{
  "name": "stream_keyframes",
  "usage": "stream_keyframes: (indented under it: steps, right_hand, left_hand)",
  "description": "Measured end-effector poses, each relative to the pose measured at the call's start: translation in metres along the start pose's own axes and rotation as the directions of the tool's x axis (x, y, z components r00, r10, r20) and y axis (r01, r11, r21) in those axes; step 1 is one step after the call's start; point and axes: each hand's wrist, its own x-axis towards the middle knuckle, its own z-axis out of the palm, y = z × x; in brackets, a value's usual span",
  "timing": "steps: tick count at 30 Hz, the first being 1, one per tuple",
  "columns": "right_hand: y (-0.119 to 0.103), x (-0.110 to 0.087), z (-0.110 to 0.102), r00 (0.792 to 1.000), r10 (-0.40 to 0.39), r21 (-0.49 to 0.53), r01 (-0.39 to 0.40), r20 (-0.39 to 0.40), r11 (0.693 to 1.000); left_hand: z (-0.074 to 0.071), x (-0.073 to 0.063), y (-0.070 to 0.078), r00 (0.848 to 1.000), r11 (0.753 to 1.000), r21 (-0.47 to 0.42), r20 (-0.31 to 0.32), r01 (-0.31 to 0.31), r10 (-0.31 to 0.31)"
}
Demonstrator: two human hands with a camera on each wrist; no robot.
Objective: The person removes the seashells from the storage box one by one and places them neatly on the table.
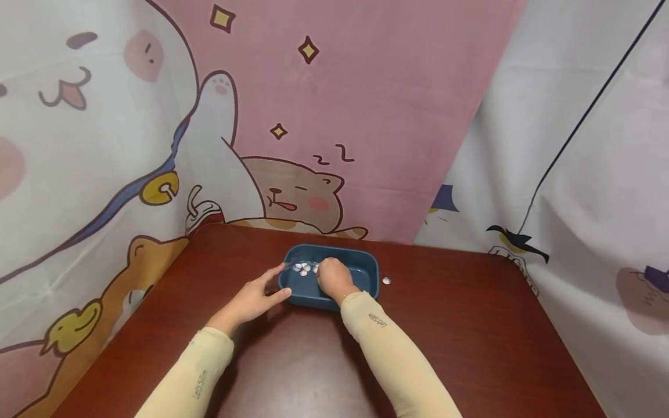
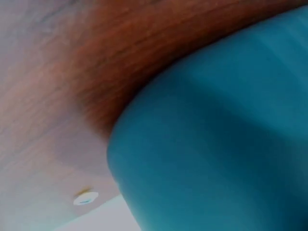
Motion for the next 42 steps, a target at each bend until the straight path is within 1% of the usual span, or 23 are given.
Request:
stream_keyframes:
  steps: [4, 7, 10, 13, 15, 17, 19, 21, 23, 25, 28, 30, 32, 36, 42]
  right_hand:
    - [0.003, 0.001, 0.001, 1.000, -0.010, 0.009, 0.010, -0.010, 1.000]
    - [0.008, 0.001, 0.002, 0.999, -0.044, 0.025, 0.045, -0.020, 0.999]
    - [0.014, -0.003, -0.003, 0.997, -0.068, 0.093, 0.072, -0.042, 0.993]
    - [0.025, -0.013, -0.023, 0.989, -0.103, 0.189, 0.122, -0.107, 0.974]
    - [0.040, -0.022, -0.044, 0.981, -0.106, 0.240, 0.143, -0.159, 0.960]
    - [0.063, -0.034, -0.065, 0.975, -0.085, 0.281, 0.142, -0.205, 0.949]
    - [0.093, -0.046, -0.081, 0.971, -0.028, 0.296, 0.099, -0.236, 0.950]
    - [0.125, -0.058, -0.089, 0.972, 0.039, 0.302, 0.034, -0.234, 0.953]
    - [0.156, -0.069, -0.087, 0.975, 0.086, 0.287, -0.024, -0.205, 0.958]
    - [0.180, -0.077, -0.081, 0.983, 0.100, 0.259, -0.057, -0.154, 0.964]
    - [0.203, -0.082, -0.066, 0.992, 0.097, 0.244, -0.076, -0.076, 0.967]
    - [0.209, -0.083, -0.058, 0.995, 0.082, 0.247, -0.067, -0.050, 0.967]
    - [0.211, -0.081, -0.053, 0.996, 0.077, 0.249, -0.063, -0.047, 0.966]
    - [0.210, -0.076, -0.049, 0.995, 0.075, 0.243, -0.059, -0.058, 0.968]
    - [0.209, -0.071, -0.047, 0.997, 0.076, 0.249, -0.066, -0.030, 0.966]
  left_hand:
    - [0.001, 0.001, -0.002, 1.000, 1.000, -0.005, -0.003, -0.005, 0.005]
    - [0.001, 0.001, -0.002, 1.000, 1.000, -0.010, -0.003, -0.004, 0.004]
    - [0.001, 0.001, -0.002, 1.000, 1.000, -0.012, -0.004, -0.001, 0.001]
    - [0.002, 0.002, -0.002, 1.000, 1.000, -0.011, -0.004, -0.003, 0.003]
    - [0.002, 0.002, 0.000, 1.000, 1.000, -0.011, -0.005, -0.012, 0.012]
    - [0.003, 0.003, 0.001, 1.000, 1.000, -0.012, -0.005, -0.019, 0.019]
    - [0.003, 0.003, 0.001, 1.000, 1.000, -0.009, -0.004, -0.020, 0.020]
    - [0.002, 0.002, 0.001, 1.000, 1.000, -0.008, -0.006, -0.015, 0.015]
    - [0.002, 0.001, 0.000, 1.000, 1.000, -0.003, -0.010, -0.005, 0.005]
    - [0.001, 0.000, -0.001, 1.000, 1.000, -0.004, -0.011, -0.001, 0.001]
    - [0.001, 0.000, -0.001, 1.000, 1.000, -0.006, -0.005, 0.001, -0.001]
    - [0.001, 0.000, -0.001, 1.000, 1.000, -0.007, 0.000, 0.002, -0.002]
    - [0.001, 0.000, -0.001, 1.000, 1.000, -0.010, 0.001, 0.006, -0.006]
    - [0.000, 0.000, -0.001, 1.000, 1.000, -0.017, -0.004, 0.016, -0.016]
    - [0.000, 0.000, 0.001, 1.000, 1.000, -0.016, 0.002, 0.024, -0.024]
